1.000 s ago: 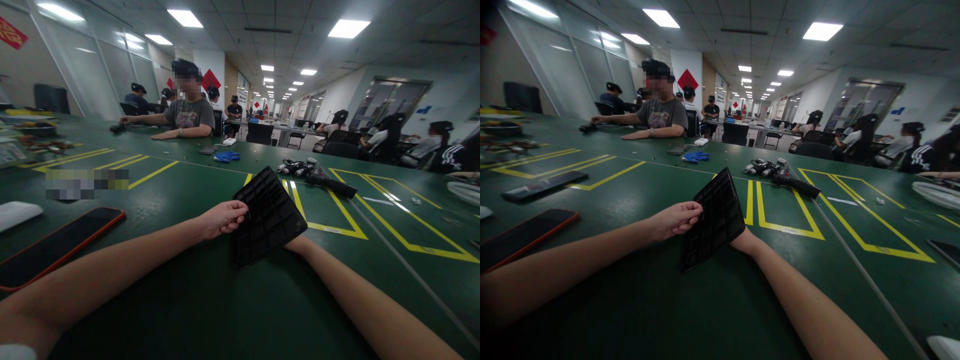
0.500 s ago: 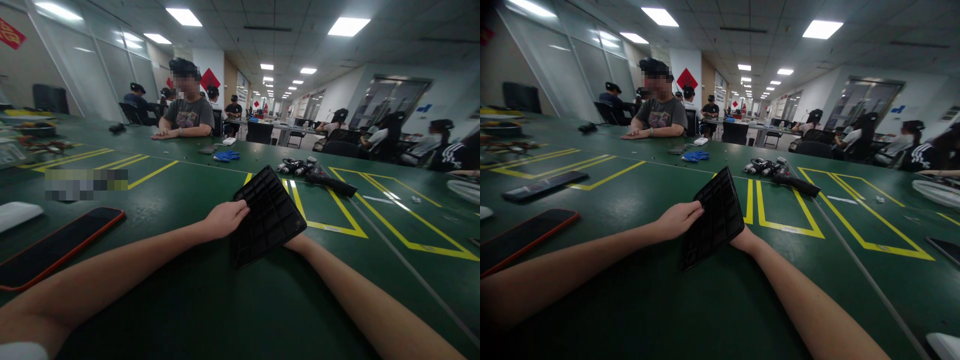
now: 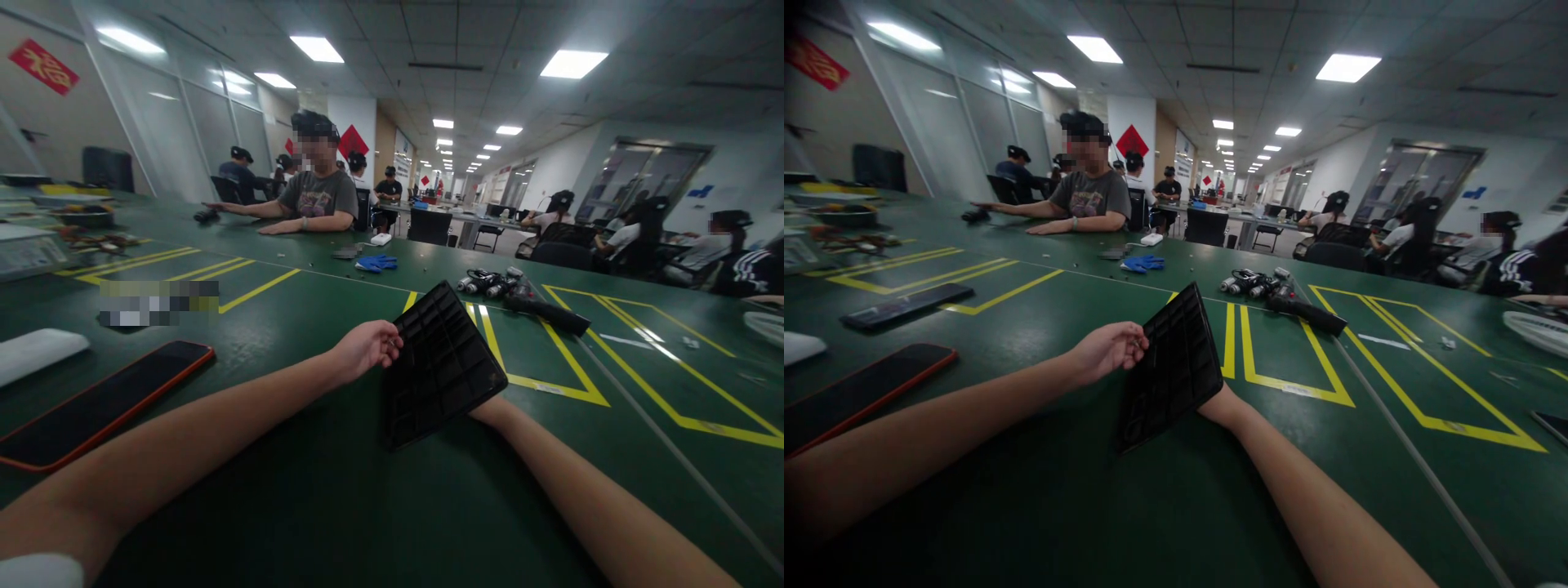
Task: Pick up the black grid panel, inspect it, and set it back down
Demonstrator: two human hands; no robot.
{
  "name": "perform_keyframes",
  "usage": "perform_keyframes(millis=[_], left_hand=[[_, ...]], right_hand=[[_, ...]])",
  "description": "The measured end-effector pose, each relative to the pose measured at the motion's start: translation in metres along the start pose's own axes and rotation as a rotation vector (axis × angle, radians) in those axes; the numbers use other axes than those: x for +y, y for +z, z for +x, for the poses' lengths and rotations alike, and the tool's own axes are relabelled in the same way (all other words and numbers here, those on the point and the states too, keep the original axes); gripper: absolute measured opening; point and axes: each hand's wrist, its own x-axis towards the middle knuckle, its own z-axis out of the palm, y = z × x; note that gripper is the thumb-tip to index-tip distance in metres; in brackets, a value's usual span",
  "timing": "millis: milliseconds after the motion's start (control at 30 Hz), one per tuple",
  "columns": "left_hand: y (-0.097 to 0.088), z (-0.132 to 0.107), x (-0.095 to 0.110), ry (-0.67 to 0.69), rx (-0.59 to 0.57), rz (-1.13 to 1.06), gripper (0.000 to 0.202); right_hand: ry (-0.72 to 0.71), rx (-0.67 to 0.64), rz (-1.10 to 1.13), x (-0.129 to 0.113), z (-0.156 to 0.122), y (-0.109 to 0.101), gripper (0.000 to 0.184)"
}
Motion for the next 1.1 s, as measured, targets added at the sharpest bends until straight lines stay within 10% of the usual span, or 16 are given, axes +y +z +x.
perform_keyframes(millis=[100,233,467,667,833,1100], left_hand=[[0.0,-0.001,-0.001,-0.036,-0.054,0.037,0.019],[0.001,-0.009,-0.003,0.202,-0.133,0.601,0.048],[-0.006,-0.008,0.003,0.423,0.058,1.13,0.043],[-0.082,0.017,0.012,0.114,0.465,1.349,0.046],[-0.143,0.022,0.007,-0.234,0.529,1.486,0.055],[-0.138,0.018,0.01,-0.071,0.562,1.354,0.045]], right_hand=[[0.005,-0.064,-0.009,0.005,0.0,0.001,0.064],[0.104,-0.038,0.031,0.003,0.0,0.002,0.065],[0.166,-0.047,0.03,-0.01,0.012,-0.011,0.058],[0.574,-0.014,-0.381,0.021,0.011,-0.068,0.053],[0.759,-0.039,-0.642,0.056,-0.012,-0.09,0.048],[0.831,0.008,-0.762,0.036,-0.006,-0.086,0.056]])
